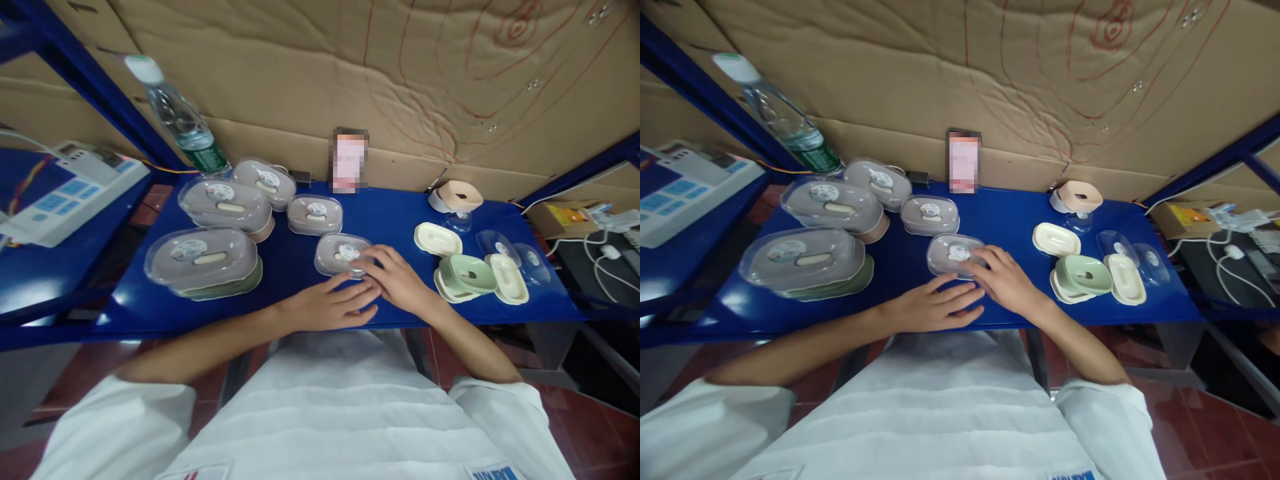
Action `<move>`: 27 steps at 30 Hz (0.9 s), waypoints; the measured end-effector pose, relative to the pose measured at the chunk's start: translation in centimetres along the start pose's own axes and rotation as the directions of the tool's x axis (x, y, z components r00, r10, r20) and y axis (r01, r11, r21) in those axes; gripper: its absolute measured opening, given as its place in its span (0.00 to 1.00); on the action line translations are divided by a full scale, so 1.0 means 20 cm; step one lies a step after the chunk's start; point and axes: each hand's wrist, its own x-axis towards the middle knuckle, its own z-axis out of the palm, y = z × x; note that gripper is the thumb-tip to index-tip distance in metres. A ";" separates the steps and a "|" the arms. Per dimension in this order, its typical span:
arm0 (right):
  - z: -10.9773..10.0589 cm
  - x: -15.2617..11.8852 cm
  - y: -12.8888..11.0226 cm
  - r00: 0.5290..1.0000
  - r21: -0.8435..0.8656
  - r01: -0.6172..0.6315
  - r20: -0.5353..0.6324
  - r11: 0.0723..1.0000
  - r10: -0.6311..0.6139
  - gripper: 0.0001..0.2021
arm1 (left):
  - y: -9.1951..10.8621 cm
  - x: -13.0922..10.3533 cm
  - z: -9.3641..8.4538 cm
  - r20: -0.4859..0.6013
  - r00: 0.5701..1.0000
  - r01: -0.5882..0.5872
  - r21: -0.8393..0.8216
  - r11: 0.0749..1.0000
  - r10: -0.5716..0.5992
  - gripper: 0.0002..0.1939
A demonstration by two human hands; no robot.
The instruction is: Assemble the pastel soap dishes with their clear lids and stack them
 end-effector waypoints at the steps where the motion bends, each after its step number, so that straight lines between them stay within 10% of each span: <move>1: 0.03 0.04 -0.01 0.999 0.009 0.037 0.025 0.999 -0.038 0.25 | 0.01 0.00 0.00 0.011 1.000 -0.029 0.007 1.000 0.029 0.26; 8: -0.04 0.18 0.04 0.990 0.100 0.124 0.058 0.987 -0.130 0.33 | -0.05 -0.01 0.04 0.029 0.996 0.080 0.128 0.988 -0.084 0.18; 14: -0.34 -0.36 0.14 0.894 -0.179 -0.410 -0.272 0.895 0.355 0.31 | -0.09 0.00 0.03 -0.001 0.935 0.355 0.060 0.933 -0.356 0.17; 19: -0.28 -0.82 0.27 0.779 -0.246 -0.625 -0.257 0.741 0.572 0.33 | -0.07 0.01 0.02 -0.061 0.924 0.381 0.067 0.922 -0.378 0.16; 27: -0.10 -0.58 0.15 0.911 -0.157 -0.390 -0.208 0.907 0.356 0.24 | 0.00 0.01 0.04 -0.035 0.988 0.153 0.116 0.981 -0.150 0.15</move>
